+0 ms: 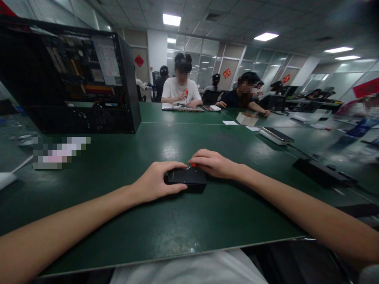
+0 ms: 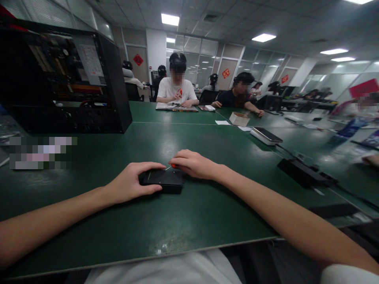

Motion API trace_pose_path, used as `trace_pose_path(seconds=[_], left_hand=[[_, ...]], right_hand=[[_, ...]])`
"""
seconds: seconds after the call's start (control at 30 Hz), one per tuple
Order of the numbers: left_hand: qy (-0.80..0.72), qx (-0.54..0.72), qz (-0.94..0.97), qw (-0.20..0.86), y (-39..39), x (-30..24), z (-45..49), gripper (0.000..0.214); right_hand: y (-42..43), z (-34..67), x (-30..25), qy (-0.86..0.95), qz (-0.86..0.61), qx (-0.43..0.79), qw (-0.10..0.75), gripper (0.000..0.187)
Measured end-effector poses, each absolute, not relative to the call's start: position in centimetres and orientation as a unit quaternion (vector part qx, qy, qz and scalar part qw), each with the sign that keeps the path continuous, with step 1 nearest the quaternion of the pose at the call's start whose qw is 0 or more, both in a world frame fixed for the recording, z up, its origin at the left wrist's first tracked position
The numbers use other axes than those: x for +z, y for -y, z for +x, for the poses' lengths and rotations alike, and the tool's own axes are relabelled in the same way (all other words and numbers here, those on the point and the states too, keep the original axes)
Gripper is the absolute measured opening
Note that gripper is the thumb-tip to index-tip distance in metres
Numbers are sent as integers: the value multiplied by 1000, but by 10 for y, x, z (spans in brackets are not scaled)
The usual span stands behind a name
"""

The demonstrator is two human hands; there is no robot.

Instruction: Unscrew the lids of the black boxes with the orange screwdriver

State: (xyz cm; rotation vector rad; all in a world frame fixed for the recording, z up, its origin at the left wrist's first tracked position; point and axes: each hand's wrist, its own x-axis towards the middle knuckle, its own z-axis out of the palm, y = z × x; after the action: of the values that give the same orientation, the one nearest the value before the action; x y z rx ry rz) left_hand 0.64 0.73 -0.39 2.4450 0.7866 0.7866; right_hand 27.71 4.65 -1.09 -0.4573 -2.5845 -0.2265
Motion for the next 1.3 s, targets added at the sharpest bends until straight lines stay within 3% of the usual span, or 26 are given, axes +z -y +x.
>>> trace_pose_path(seconds=[0.13,0.5,1.1,1.3], left_hand=[[-289,285,886,223,-7,-3,6,57],[-312,287,875,233,-4,2,6,55],[-294,307,876,227,-6,1,7,34],[-280,321,869,252,-7,0,6,28]], right_hand=[[-47,277,-11,949,-160,-79,259,26],[-50,281,-10,949,-164,-65,263,24],[-52,283,-9,945,-170,-76,270,25],[-51,285,-9,949,-183,-98,238,28]])
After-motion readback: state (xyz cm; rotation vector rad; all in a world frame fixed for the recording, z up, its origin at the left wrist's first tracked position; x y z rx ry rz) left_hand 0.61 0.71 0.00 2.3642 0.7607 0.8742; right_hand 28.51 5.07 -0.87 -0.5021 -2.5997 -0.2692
